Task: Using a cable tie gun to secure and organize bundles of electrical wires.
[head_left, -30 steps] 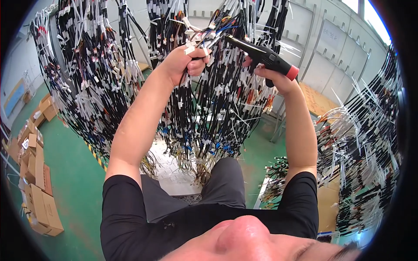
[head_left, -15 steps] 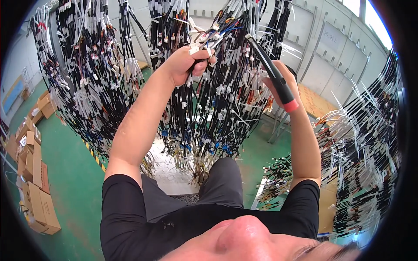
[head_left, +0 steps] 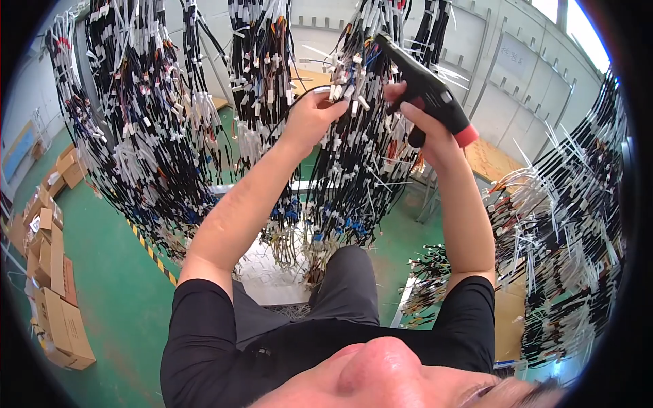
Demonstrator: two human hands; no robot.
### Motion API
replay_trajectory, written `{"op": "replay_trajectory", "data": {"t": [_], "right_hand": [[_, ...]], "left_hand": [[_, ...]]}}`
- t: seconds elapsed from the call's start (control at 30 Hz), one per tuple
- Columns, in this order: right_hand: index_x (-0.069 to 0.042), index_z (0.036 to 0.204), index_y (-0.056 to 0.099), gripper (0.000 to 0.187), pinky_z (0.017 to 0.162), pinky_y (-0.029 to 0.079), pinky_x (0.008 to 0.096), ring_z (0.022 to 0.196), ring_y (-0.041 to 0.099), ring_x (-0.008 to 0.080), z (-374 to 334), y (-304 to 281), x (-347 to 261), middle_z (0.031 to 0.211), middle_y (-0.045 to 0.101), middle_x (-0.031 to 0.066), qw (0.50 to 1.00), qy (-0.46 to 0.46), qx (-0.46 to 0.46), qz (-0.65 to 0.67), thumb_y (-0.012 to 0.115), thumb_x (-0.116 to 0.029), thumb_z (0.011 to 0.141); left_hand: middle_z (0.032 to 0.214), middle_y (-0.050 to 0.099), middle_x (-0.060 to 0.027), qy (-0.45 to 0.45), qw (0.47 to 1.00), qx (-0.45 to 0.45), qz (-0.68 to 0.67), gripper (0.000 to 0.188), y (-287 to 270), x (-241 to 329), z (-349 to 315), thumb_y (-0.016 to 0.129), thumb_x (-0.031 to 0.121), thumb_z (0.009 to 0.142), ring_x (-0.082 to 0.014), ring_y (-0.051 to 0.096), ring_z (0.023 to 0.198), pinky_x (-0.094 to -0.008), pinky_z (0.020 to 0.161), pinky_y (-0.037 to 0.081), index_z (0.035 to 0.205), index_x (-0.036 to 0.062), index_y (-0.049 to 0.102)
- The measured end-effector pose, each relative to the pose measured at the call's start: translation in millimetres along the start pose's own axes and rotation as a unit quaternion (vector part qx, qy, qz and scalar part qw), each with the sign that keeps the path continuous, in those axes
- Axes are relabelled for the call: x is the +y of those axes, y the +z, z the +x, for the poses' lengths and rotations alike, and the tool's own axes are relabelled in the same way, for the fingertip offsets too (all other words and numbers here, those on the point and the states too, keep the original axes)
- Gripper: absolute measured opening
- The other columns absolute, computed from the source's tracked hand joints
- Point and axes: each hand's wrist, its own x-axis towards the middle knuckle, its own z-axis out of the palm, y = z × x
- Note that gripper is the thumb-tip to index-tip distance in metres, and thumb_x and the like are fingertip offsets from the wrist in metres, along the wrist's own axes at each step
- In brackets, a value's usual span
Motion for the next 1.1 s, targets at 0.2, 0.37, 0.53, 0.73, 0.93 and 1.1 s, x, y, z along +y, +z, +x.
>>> {"op": "replay_trajectory", "data": {"t": [0.2, 0.37, 0.53, 0.73, 0.93, 1.1], "right_hand": [[0.0, 0.128, 0.068, 0.037, 0.111, 0.05, 0.0413, 0.122, 0.066, 0.0228, 30.0, 6.9, 25.5, 0.126, 0.072, 0.0093, 0.991, 0.114, 0.015, 0.073, 0.074, -0.008, 0.093], [-0.001, 0.129, 0.067, 0.037, 0.11, 0.052, 0.0426, 0.122, 0.068, 0.0262, 23.8, -1.9, 30.6, 0.125, 0.072, 0.0102, 0.979, 0.129, 0.039, 0.152, 0.072, -0.009, 0.093], [-0.001, 0.128, 0.067, 0.036, 0.109, 0.053, 0.0442, 0.124, 0.067, 0.027, 26.2, -2.5, 35.1, 0.127, 0.071, 0.0096, 0.975, 0.107, 0.041, 0.192, 0.07, -0.008, 0.093], [-0.004, 0.128, 0.067, 0.036, 0.102, 0.055, 0.0397, 0.118, 0.067, 0.0208, 24.8, -9.4, 56.5, 0.124, 0.071, 0.006, 0.957, 0.118, 0.035, 0.261, 0.067, -0.005, 0.092], [-0.007, 0.117, 0.069, 0.029, 0.1, 0.056, 0.0408, 0.116, 0.068, 0.0215, 34.0, -16.3, 70.3, 0.122, 0.072, 0.0044, 0.919, 0.119, 0.031, 0.374, 0.066, -0.001, 0.089], [-0.004, 0.12, 0.064, 0.033, 0.105, 0.052, 0.0496, 0.121, 0.066, 0.0382, 36.5, -23.0, 72.8, 0.122, 0.069, 0.0103, 0.897, 0.075, 0.024, 0.436, 0.06, -0.002, 0.087]], "left_hand": [[0.102, 0.071, -0.0027, -0.123, 0.987, 0.006, -0.105, 0.034, 9.9, 2.7, -12.0, 0.066, 0.029, 0.104, -0.0166, 0.064, 0.091, -0.0312, 0.089, 0.048, 0.118, -0.0019, 0.068], [0.116, 0.075, -0.023, -0.021, 0.896, -0.09, 0.435, 0.054, 6.9, 15.7, -41.7, 0.07, 0.041, 0.095, -0.0329, 0.075, 0.104, -0.0406, 0.091, 0.057, 0.128, -0.0009, 0.069], [0.101, 0.073, -0.0123, 0.22, 0.859, 0.033, 0.461, 0.035, -4.9, 38.5, -24.4, 0.078, 0.013, 0.088, -0.0307, 0.071, 0.09, -0.0383, 0.086, 0.058, 0.122, 0.0067, 0.072], [0.132, 0.065, -0.0207, 0.251, 0.833, -0.019, 0.492, 0.065, 21.3, 34.4, 22.9, 0.079, 0.014, 0.087, -0.0421, 0.063, 0.123, -0.048, 0.104, 0.052, 0.148, 0.016, 0.054], [0.136, 0.061, -0.0173, 0.232, 0.803, -0.089, 0.541, 0.062, 23.1, 50.4, 47.2, 0.068, 0.02, 0.088, -0.0382, 0.066, 0.121, -0.0456, 0.104, 0.054, 0.148, 0.0216, 0.055], [0.116, 0.061, -0.006, 0.289, 0.692, -0.139, 0.647, 0.046, 4.4, 74.6, 66.9, 0.068, 0.014, 0.083, -0.0275, 0.067, 0.114, -0.0426, 0.092, 0.058, 0.128, 0.0216, 0.065]]}}
